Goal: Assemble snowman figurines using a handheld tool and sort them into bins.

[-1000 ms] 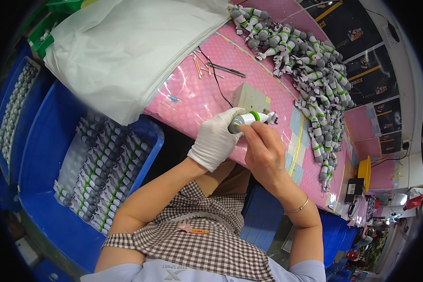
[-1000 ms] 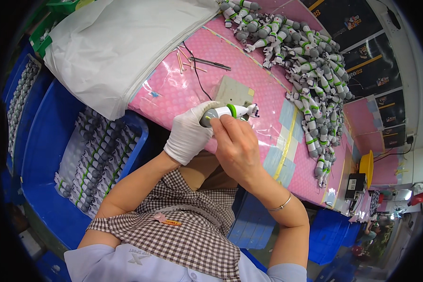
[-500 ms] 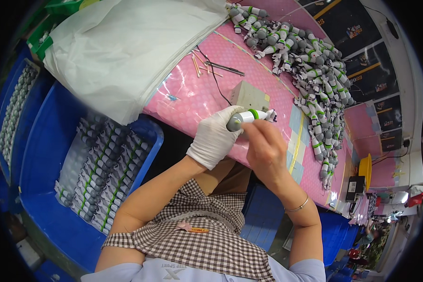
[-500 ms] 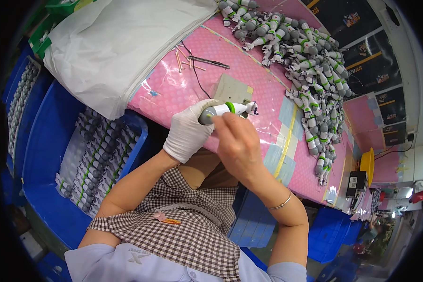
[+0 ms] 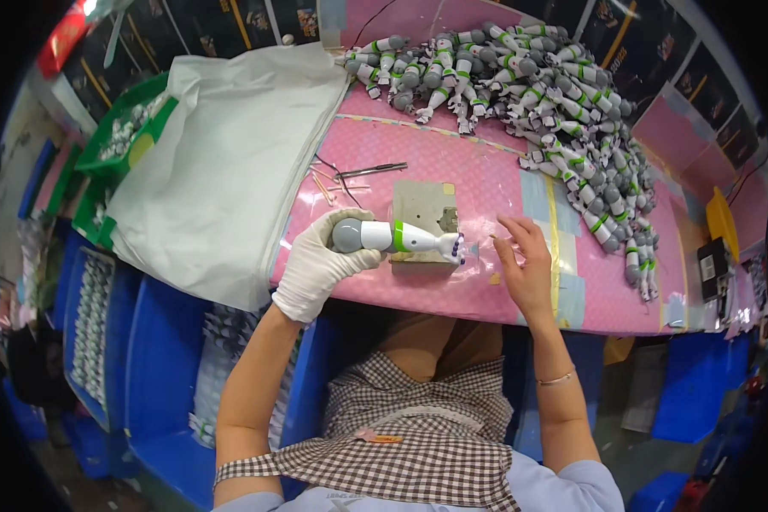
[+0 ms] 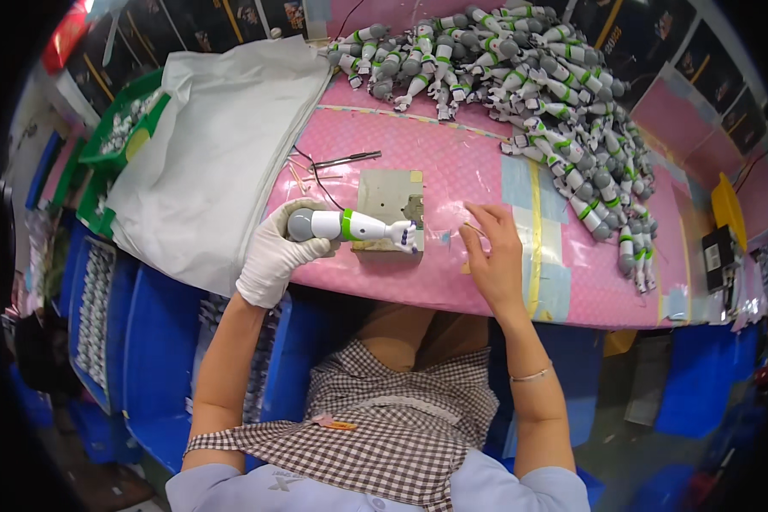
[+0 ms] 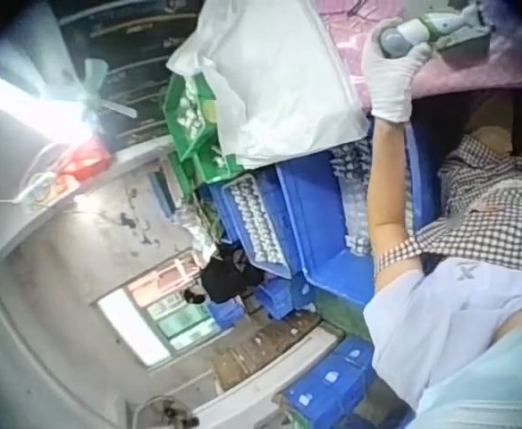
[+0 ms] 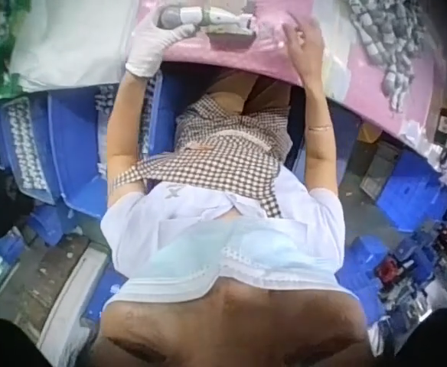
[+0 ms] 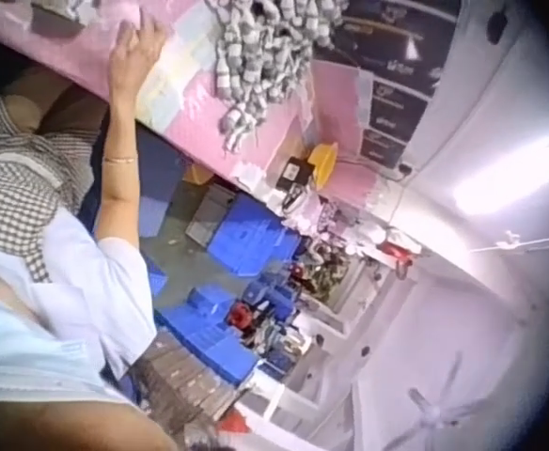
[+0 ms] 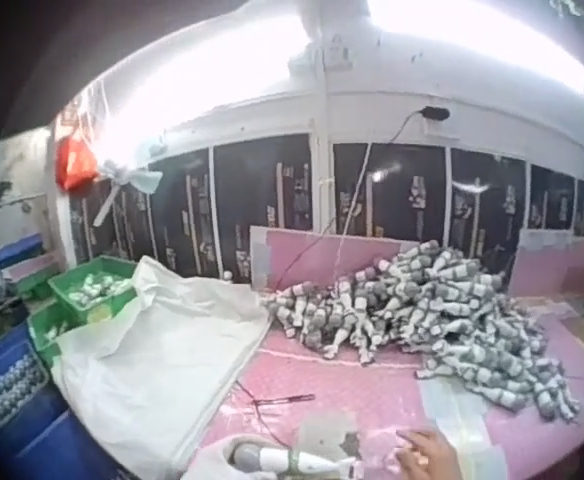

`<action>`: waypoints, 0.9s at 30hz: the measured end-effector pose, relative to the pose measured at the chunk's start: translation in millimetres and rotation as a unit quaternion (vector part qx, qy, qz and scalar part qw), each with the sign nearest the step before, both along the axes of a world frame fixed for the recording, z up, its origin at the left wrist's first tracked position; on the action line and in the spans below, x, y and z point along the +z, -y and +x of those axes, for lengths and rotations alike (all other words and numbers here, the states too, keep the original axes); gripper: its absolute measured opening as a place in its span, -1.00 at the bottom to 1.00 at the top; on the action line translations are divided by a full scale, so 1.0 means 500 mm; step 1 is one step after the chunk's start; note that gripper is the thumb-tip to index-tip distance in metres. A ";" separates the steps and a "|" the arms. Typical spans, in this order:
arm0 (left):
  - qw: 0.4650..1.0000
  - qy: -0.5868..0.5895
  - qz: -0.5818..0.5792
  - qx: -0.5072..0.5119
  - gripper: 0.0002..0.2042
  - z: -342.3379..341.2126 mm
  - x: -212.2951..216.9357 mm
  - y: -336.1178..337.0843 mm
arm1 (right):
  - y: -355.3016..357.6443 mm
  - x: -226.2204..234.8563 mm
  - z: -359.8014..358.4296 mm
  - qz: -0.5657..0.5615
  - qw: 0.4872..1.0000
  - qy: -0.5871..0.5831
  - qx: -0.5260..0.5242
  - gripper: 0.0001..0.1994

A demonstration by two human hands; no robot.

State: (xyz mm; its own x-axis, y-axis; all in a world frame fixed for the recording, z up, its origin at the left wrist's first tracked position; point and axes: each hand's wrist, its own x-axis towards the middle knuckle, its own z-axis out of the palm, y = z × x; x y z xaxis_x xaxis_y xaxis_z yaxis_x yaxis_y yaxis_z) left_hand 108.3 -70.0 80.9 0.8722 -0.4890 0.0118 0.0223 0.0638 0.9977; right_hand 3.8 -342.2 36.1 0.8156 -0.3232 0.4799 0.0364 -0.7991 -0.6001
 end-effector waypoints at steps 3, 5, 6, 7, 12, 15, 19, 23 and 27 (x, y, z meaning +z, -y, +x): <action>0.994 0.075 0.065 -0.045 -0.53 0.012 0.029 0.011 | -0.037 0.058 -0.021 0.510 0.780 -0.107 0.347 -0.57; 0.984 0.127 0.102 -0.070 -0.52 0.020 0.057 0.025 | -0.065 0.047 -0.026 0.556 0.727 -0.091 0.392 -0.51; 0.982 0.131 0.090 -0.100 -0.51 0.022 0.075 0.034 | -0.074 0.025 -0.028 0.556 0.719 -0.046 0.414 -0.49; 0.980 0.133 0.077 -0.129 -0.50 0.025 0.089 0.042 | -0.084 0.011 -0.033 0.553 0.710 -0.001 0.435 -0.47; 0.968 0.209 0.046 0.132 -0.59 0.027 0.076 0.047 | -0.099 0.054 -0.045 0.116 0.935 0.168 0.290 -0.58; 0.983 -0.126 -0.137 0.001 -0.50 -0.028 0.044 0.064 | -0.111 0.035 -0.042 0.066 0.940 0.165 0.293 -0.57; 0.837 -0.405 -0.354 -0.098 -0.42 -0.056 -0.023 0.097 | -0.126 0.061 -0.055 0.047 0.933 0.117 0.337 -0.60; 0.827 -0.431 -0.333 -0.139 -0.40 -0.071 -0.049 0.108 | -0.066 0.050 -0.046 0.407 0.893 -0.063 0.180 -0.71; 0.808 -0.479 -0.297 -0.171 -0.34 -0.098 -0.043 0.102 | -0.032 0.041 0.028 0.638 0.757 -0.033 0.134 -0.63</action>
